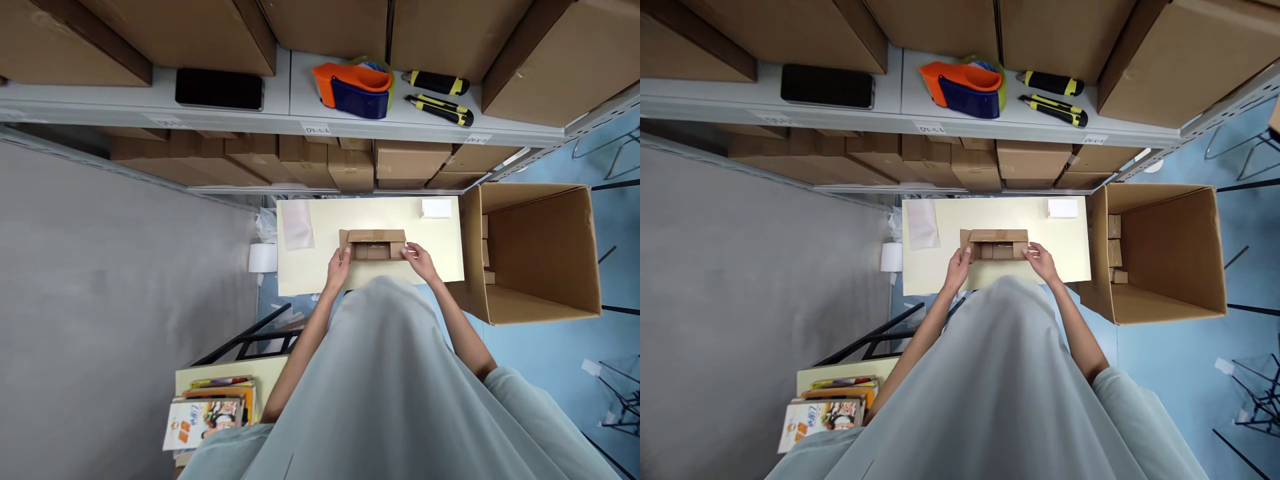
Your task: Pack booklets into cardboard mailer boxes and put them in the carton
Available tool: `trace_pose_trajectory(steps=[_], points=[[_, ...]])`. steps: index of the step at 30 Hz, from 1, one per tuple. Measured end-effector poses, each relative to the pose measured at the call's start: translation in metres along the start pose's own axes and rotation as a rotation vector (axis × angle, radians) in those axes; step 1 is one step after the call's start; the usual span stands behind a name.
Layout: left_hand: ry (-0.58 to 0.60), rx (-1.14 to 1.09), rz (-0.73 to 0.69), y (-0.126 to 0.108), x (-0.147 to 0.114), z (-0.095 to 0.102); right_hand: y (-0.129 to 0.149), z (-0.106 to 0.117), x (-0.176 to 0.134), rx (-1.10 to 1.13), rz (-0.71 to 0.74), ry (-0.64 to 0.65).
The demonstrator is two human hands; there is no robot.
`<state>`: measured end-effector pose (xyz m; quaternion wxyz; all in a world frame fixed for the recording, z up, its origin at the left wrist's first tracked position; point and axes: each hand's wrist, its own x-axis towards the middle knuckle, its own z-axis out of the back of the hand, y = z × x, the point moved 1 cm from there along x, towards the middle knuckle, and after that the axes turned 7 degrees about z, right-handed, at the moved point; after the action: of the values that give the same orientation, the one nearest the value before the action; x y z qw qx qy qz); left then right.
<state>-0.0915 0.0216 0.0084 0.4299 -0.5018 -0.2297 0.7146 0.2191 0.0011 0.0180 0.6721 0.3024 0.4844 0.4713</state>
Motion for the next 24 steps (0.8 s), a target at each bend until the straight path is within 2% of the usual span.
trace_pose_trajectory(steps=[3, 5, 8, 9, 11, 13, 16, 19, 24], points=[[-0.054, -0.052, 0.079, 0.003, 0.005, -0.003, 0.002, -0.003, 0.007, -0.091, -0.003, 0.009], [-0.112, -0.028, 0.069, 0.001, 0.004, -0.001, 0.006, -0.004, 0.01, -0.157, -0.001, 0.011], [-0.249, 0.163, -0.105, -0.008, -0.005, 0.008, 0.015, -0.005, 0.013, -0.235, 0.056, -0.022], [-0.26, 0.249, -0.174, -0.011, -0.008, 0.011, 0.018, -0.005, 0.013, -0.259, 0.092, -0.037], [-0.186, 0.394, -0.287, -0.017, -0.015, 0.014, 0.024, -0.003, 0.016, -0.316, 0.19, -0.041], [-0.084, 0.46, -0.352, -0.022, -0.019, 0.015, 0.03, -0.001, 0.021, -0.386, 0.292, 0.011], [-0.097, 0.495, -0.375, -0.021, -0.02, 0.015, 0.037, 0.001, 0.035, -0.457, 0.371, 0.115], [-0.103, 0.532, -0.361, -0.013, -0.015, 0.013, 0.041, 0.003, 0.054, -0.46, 0.385, 0.128], [0.09, 0.55, -0.324, 0.009, -0.01, 0.002, 0.042, -0.001, 0.085, -0.446, 0.234, 0.053]])
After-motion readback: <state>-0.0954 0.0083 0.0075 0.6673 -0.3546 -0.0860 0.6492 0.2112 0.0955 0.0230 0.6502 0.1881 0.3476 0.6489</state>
